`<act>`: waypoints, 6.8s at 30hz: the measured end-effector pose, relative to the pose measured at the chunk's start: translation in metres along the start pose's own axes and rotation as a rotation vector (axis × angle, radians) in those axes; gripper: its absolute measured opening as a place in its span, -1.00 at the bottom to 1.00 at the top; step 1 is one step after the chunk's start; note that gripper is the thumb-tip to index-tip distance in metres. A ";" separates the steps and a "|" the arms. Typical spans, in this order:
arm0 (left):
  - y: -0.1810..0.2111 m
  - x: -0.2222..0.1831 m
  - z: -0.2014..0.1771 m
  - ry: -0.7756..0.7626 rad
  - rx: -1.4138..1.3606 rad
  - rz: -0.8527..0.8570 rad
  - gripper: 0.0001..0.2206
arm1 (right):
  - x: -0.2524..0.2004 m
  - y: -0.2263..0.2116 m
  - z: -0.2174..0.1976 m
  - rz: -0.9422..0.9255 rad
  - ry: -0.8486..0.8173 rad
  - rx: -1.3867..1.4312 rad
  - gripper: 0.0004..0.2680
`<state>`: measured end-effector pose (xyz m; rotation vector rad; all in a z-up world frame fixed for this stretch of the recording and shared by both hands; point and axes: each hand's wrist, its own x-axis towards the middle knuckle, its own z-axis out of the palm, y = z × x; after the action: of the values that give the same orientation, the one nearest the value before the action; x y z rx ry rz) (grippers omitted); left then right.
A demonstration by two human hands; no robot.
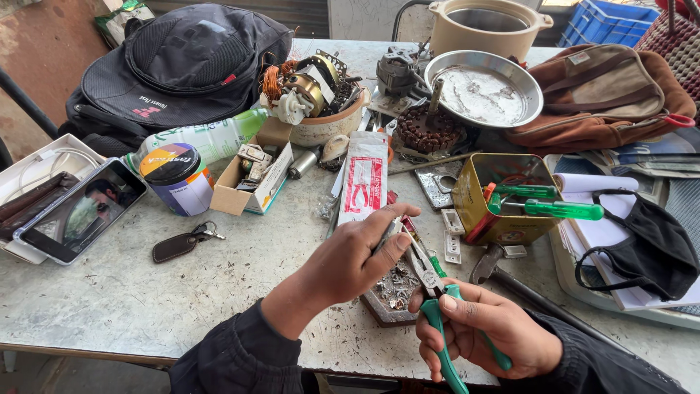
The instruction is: The person disassembles a small white electrical component using a screwdriver and pliers. They remove internal metal contacts and adjust parts within the housing, then reassemble the component on a cluttered workbench.
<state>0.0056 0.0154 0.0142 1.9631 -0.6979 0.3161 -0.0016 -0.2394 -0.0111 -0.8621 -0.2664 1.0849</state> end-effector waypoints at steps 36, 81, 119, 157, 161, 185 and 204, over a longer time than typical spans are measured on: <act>-0.031 0.009 0.009 0.086 -0.792 -0.249 -0.47 | 0.000 -0.008 0.003 0.045 0.021 -0.101 -0.55; -0.036 0.008 0.026 0.013 -0.759 -0.205 -0.43 | 0.006 -0.015 -0.016 0.019 0.203 -0.540 -0.57; -0.016 -0.010 0.035 0.123 -0.114 0.233 -0.33 | -0.013 0.013 -0.080 -0.260 0.403 -0.554 -0.68; -0.020 0.002 0.011 0.060 0.106 0.217 -0.27 | -0.002 0.014 -0.050 -0.219 0.055 -0.007 -0.75; -0.021 -0.001 0.032 0.372 0.262 0.480 -0.35 | 0.000 0.027 -0.038 -0.272 0.139 -0.026 -0.74; -0.021 -0.001 0.024 0.103 -0.480 0.039 -0.55 | 0.002 0.018 -0.002 -0.072 -0.047 0.092 -0.78; -0.029 0.007 0.025 -0.069 -1.106 -0.322 -0.44 | 0.006 0.011 -0.009 -0.017 -0.053 0.143 -0.78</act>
<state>0.0264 0.0009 -0.0150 0.9873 -0.4267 -0.3006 -0.0010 -0.2365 -0.0257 -0.7033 -0.2366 1.0980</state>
